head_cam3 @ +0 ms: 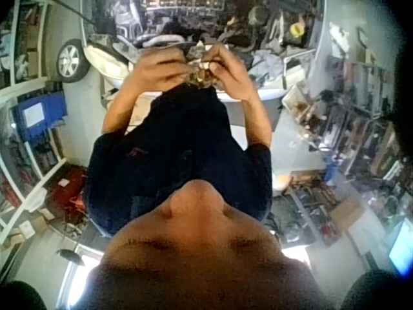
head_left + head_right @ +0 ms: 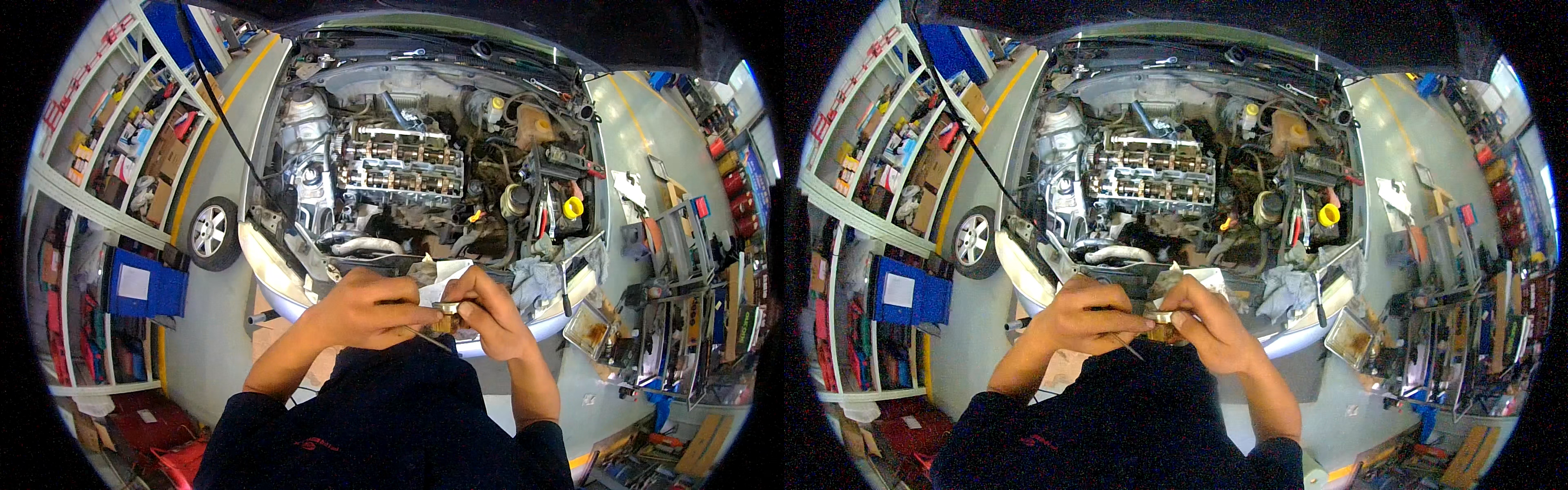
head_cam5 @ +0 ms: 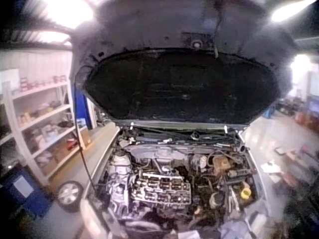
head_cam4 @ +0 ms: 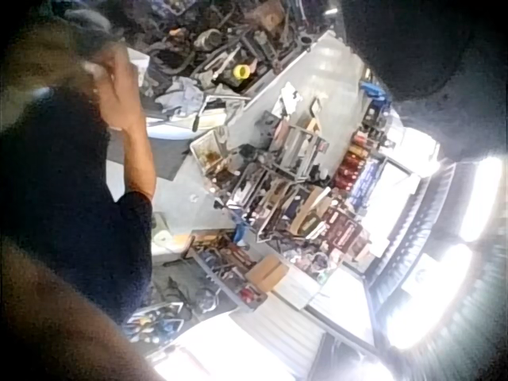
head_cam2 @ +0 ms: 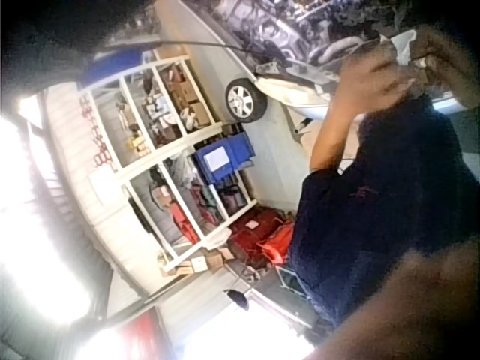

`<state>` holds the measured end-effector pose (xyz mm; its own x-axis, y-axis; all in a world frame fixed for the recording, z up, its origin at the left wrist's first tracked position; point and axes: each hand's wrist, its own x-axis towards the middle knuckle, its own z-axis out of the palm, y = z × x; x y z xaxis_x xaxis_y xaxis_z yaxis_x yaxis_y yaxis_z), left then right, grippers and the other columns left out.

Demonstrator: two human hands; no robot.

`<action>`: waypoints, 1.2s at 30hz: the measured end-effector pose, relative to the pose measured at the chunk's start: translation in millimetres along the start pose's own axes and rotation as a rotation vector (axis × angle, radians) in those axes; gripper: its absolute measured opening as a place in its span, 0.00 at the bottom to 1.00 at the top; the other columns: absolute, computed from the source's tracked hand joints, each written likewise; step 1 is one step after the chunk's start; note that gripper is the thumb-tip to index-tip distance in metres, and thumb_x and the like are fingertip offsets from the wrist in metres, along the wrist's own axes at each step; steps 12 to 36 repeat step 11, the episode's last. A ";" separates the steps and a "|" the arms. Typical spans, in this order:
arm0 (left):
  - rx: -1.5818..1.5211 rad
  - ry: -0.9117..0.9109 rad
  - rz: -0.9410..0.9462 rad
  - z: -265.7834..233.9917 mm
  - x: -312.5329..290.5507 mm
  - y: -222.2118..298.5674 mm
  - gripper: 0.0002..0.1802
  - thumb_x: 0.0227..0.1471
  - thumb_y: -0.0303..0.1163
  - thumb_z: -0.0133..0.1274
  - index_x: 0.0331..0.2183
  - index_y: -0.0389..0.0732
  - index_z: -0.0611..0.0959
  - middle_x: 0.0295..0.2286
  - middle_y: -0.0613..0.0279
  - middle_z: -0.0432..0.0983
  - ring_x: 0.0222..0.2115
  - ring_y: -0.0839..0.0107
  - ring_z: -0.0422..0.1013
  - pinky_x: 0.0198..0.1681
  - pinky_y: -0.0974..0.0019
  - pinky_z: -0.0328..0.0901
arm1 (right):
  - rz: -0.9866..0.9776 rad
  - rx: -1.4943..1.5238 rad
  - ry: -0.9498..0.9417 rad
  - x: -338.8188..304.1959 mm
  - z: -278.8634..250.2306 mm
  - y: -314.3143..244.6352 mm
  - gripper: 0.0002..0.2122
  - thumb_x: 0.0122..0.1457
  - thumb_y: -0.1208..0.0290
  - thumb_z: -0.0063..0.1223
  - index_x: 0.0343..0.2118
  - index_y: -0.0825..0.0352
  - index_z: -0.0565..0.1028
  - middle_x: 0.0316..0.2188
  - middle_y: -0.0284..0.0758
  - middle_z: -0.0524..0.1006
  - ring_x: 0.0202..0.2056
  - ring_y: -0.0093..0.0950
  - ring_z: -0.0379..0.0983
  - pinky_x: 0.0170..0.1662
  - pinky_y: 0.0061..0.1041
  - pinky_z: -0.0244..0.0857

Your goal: The person cleans a small metallic engine component using a white paper towel and a small metal tool. They repeatedly wipe the part and use the tool to scrape or pick at specific areas while holding it over the open engine bay of a car.

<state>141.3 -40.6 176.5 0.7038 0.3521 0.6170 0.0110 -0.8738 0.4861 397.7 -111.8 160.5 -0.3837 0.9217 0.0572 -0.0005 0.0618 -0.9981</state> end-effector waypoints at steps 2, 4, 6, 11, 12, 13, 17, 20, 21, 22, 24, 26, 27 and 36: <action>0.086 -0.063 0.088 -5.7 1.9 -3.8 0.16 0.46 0.30 0.69 0.40 0.45 0.88 0.29 0.67 0.72 0.20 0.70 0.73 0.20 0.63 0.66 | 0.021 0.034 -0.010 0.9 -0.2 -0.8 0.06 0.69 0.77 0.44 0.45 0.70 0.69 0.36 0.36 0.75 0.37 0.24 0.74 0.42 0.28 0.70; 0.127 -0.083 0.155 -11.3 7.3 -4.7 0.17 0.46 0.32 0.69 0.41 0.46 0.88 0.29 0.68 0.70 0.20 0.71 0.73 0.19 0.64 0.66 | 0.057 0.074 -0.023 1.3 -0.5 -1.0 0.06 0.70 0.77 0.43 0.46 0.70 0.69 0.36 0.35 0.75 0.37 0.23 0.74 0.41 0.27 0.71; 0.183 -0.134 0.225 -18.5 13.9 -4.2 0.17 0.46 0.31 0.67 0.41 0.46 0.88 0.28 0.68 0.69 0.21 0.71 0.74 0.19 0.65 0.66 | 0.092 0.115 -0.053 1.8 -0.2 -5.5 0.05 0.70 0.76 0.43 0.45 0.69 0.69 0.38 0.34 0.75 0.37 0.21 0.71 0.40 0.23 0.67; 0.210 -0.332 0.312 -30.9 23.9 -1.1 0.18 0.45 0.31 0.66 0.42 0.46 0.87 0.26 0.67 0.68 0.24 0.71 0.76 0.20 0.64 0.69 | 0.088 0.067 -0.152 2.1 -2.2 -8.6 0.06 0.72 0.75 0.44 0.48 0.68 0.68 0.38 0.36 0.75 0.37 0.24 0.74 0.42 0.27 0.71; 0.210 -0.332 0.312 -30.9 23.9 -1.1 0.18 0.45 0.31 0.66 0.42 0.46 0.87 0.26 0.67 0.68 0.24 0.71 0.76 0.20 0.64 0.69 | 0.088 0.067 -0.152 2.1 -2.2 -8.6 0.06 0.72 0.75 0.44 0.48 0.68 0.68 0.38 0.36 0.75 0.37 0.24 0.74 0.42 0.27 0.71; 0.210 -0.332 0.312 -30.9 23.9 -1.1 0.18 0.45 0.31 0.66 0.42 0.46 0.87 0.26 0.67 0.68 0.24 0.71 0.76 0.20 0.64 0.69 | 0.088 0.067 -0.152 2.1 -2.2 -8.6 0.06 0.72 0.75 0.44 0.48 0.68 0.68 0.38 0.36 0.75 0.37 0.24 0.74 0.42 0.27 0.71; 0.210 -0.332 0.312 -30.9 23.9 -1.1 0.18 0.45 0.31 0.66 0.42 0.46 0.87 0.26 0.67 0.68 0.24 0.71 0.76 0.20 0.64 0.69 | 0.088 0.067 -0.152 2.1 -2.2 -8.6 0.06 0.72 0.75 0.44 0.48 0.68 0.68 0.38 0.36 0.75 0.37 0.24 0.74 0.42 0.27 0.71; 0.210 -0.332 0.312 -30.9 23.9 -1.1 0.18 0.45 0.31 0.66 0.42 0.46 0.87 0.26 0.67 0.68 0.24 0.71 0.76 0.20 0.64 0.69 | 0.088 0.067 -0.152 2.1 -2.2 -8.6 0.06 0.72 0.75 0.44 0.48 0.68 0.68 0.38 0.36 0.75 0.37 0.24 0.74 0.42 0.27 0.71; 0.210 -0.332 0.312 -30.9 23.9 -1.1 0.18 0.45 0.31 0.66 0.42 0.46 0.87 0.26 0.67 0.68 0.24 0.71 0.76 0.20 0.64 0.69 | 0.088 0.067 -0.152 2.1 -2.2 -8.6 0.06 0.72 0.75 0.44 0.48 0.68 0.68 0.38 0.36 0.75 0.37 0.24 0.74 0.42 0.27 0.71; 0.210 -0.332 0.312 -30.9 23.9 -1.1 0.18 0.45 0.31 0.66 0.42 0.46 0.87 0.26 0.67 0.68 0.24 0.71 0.76 0.20 0.64 0.69 | 0.088 0.067 -0.152 2.1 -2.2 -8.6 0.06 0.72 0.75 0.44 0.48 0.68 0.68 0.38 0.36 0.75 0.37 0.24 0.74 0.42 0.27 0.71; 0.210 -0.332 0.312 -30.9 23.9 -1.1 0.18 0.45 0.31 0.66 0.42 0.46 0.87 0.26 0.67 0.68 0.24 0.71 0.76 0.20 0.64 0.69 | 0.088 0.067 -0.152 2.1 -2.2 -8.6 0.06 0.72 0.75 0.44 0.48 0.68 0.68 0.38 0.36 0.75 0.37 0.24 0.74 0.42 0.27 0.71; 0.210 -0.332 0.312 -30.9 23.9 -1.1 0.18 0.45 0.31 0.66 0.42 0.46 0.87 0.26 0.67 0.68 0.24 0.71 0.76 0.20 0.64 0.69 | 0.088 0.067 -0.152 2.1 -2.2 -8.6 0.06 0.72 0.75 0.44 0.48 0.68 0.68 0.38 0.36 0.75 0.37 0.24 0.74 0.42 0.27 0.71; 0.210 -0.332 0.312 -30.9 23.9 -1.1 0.18 0.45 0.31 0.66 0.42 0.46 0.87 0.26 0.67 0.68 0.24 0.71 0.76 0.20 0.64 0.69 | 0.088 0.067 -0.152 2.1 -2.2 -8.6 0.06 0.72 0.75 0.44 0.48 0.68 0.68 0.38 0.36 0.75 0.37 0.24 0.74 0.42 0.27 0.71; 0.210 -0.332 0.312 -30.9 23.9 -1.1 0.18 0.45 0.31 0.66 0.42 0.46 0.87 0.26 0.67 0.68 0.24 0.71 0.76 0.20 0.64 0.69 | 0.088 0.067 -0.152 2.1 -2.2 -8.6 0.06 0.72 0.75 0.44 0.48 0.68 0.68 0.38 0.36 0.75 0.37 0.24 0.74 0.42 0.27 0.71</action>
